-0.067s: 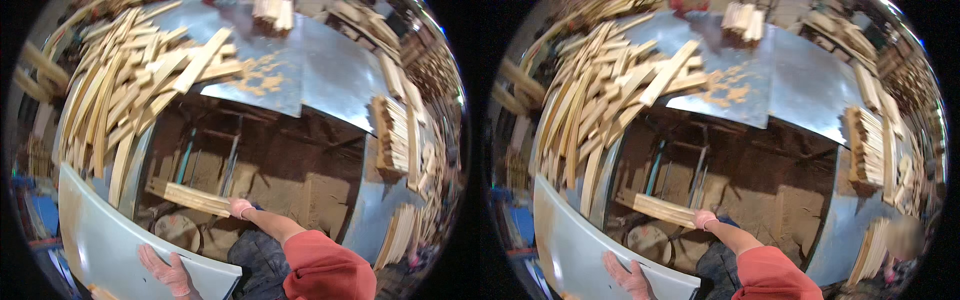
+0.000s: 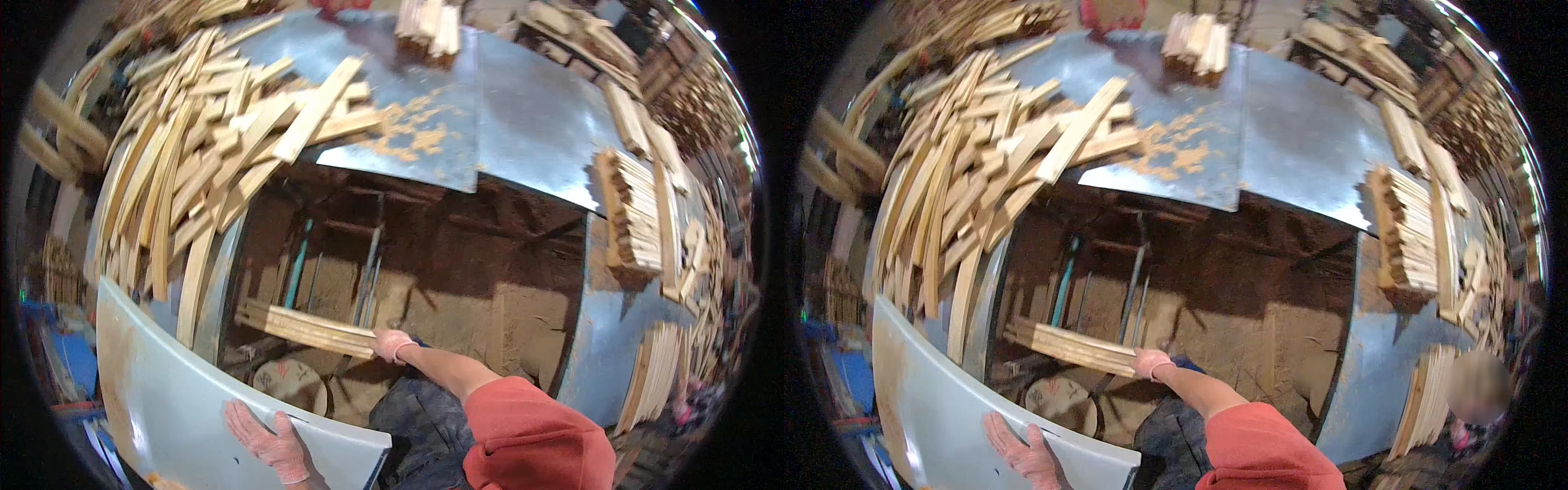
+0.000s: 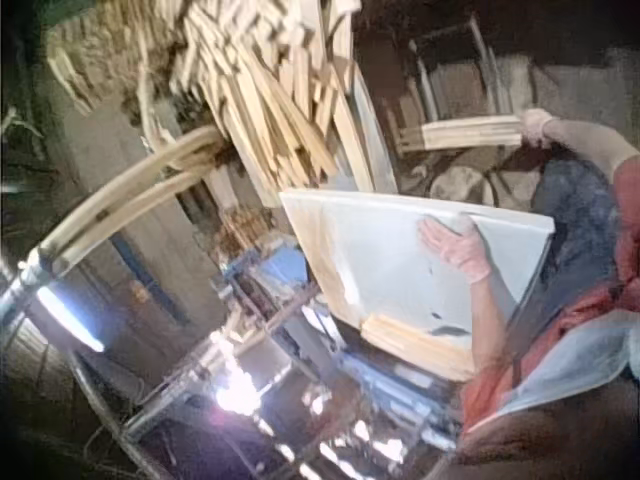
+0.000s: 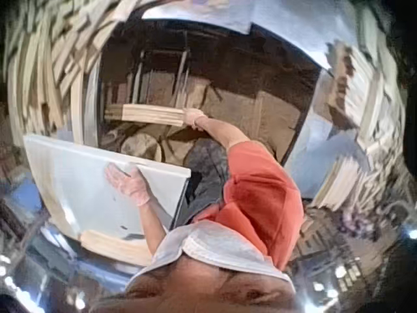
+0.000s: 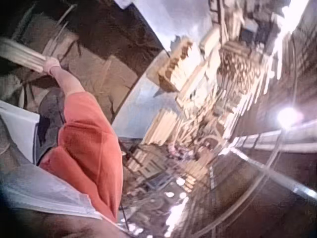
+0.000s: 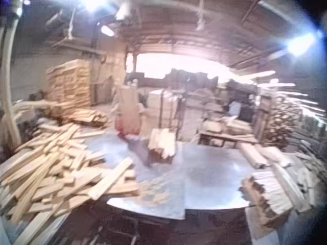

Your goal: The person picks up stacks of light-colored wooden planks from a metal workbench and places them onto a conveyor belt. The person repeatedly gathers planks, aligns them, and moves them to the conveyor, while another worker is visible in the background performing similar tasks.

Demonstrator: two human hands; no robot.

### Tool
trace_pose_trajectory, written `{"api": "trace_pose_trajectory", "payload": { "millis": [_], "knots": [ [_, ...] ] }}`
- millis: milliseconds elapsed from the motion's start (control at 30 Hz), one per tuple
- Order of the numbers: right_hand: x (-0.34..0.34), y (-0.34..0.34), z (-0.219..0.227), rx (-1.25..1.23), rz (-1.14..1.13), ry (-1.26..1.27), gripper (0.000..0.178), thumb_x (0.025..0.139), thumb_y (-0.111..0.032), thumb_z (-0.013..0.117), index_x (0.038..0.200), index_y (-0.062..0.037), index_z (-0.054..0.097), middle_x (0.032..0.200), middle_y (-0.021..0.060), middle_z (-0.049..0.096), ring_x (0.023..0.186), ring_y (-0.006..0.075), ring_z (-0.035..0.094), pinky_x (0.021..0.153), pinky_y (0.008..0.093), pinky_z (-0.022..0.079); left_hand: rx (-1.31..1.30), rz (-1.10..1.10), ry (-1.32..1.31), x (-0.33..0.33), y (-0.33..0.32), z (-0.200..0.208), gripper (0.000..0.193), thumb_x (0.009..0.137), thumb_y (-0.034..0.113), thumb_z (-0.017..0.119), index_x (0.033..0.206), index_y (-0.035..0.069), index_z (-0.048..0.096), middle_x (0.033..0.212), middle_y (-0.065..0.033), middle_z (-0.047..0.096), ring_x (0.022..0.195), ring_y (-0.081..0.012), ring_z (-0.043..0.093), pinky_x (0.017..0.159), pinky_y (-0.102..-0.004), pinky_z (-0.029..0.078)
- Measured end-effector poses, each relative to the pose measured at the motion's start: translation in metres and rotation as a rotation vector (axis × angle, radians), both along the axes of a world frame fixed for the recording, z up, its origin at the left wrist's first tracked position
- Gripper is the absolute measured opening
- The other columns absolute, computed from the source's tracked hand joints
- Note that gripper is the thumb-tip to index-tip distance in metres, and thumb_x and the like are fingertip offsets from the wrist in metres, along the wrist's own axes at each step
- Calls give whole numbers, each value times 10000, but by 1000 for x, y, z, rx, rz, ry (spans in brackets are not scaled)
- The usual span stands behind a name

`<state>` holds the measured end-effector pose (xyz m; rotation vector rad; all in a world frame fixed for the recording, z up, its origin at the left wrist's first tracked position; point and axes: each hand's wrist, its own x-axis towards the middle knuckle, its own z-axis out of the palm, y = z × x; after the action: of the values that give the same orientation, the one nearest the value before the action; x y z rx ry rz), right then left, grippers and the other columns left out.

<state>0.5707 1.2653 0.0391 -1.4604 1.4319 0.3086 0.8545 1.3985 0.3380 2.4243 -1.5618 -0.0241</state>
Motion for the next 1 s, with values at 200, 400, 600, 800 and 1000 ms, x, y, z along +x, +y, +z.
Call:
{"api": "trace_pose_trajectory", "payload": {
  "millis": [200, 400, 600, 800, 1000],
  "knots": [
    [-132, 119, 32, -67, -219, 2, 596, 1026, -450, 520, 1385, -5, 689, 1408, 271, 688, 1318, 446, 647, 1118, 498, 500, -24, -48, -84, 10, 6, -12, 801, 950, 346, 739, 1608, -8, 452, 1665, -255, 434, 1547, -444, 387, 1322, -556, 260],
    [-233, 331, 49, 115, -530, 190, 599, 1024, -465, 518, 1368, -12, 708, 1428, 239, 688, 1366, 413, 622, 1145, 488, 477, -148, -25, -57, 20, 11, -35, 595, 1007, 285, 691, 1493, -34, 567, 1482, -243, 597, 1389, -367, 551, 1213, -490, 409],
    [-269, 565, 42, 306, -778, 201, 631, 1035, -483, 471, 1298, 21, 744, 1359, 251, 723, 1322, 416, 655, 1130, 499, 481, -51, -322, -264, 13, 33, 0, 656, 1102, 527, 490, 1250, -75, 704, 1201, -273, 740, 1092, -505, 660, 979, -590, 506],
    [-285, 691, 44, 319, -1057, 203, 604, 1043, -484, 457, 1344, -41, 736, 1402, 215, 711, 1352, 400, 640, 1133, 484, 481, -204, -269, -293, 2, 42, 3, 551, 1077, 436, 515, 1028, -57, 756, 1047, -269, 751, 982, -453, 708, 872, -533, 569],
    [-314, 781, 59, 323, -1243, 228, 593, 1053, -481, 461, 1424, -86, 702, 1483, 178, 675, 1398, 383, 615, 1184, 459, 451, -98, -401, -1, -67, 26, 19, 432, 1093, 323, 576, 1303, -42, 670, 1304, -235, 694, 1196, -376, 666, 1012, -436, 533]
  ]
}}
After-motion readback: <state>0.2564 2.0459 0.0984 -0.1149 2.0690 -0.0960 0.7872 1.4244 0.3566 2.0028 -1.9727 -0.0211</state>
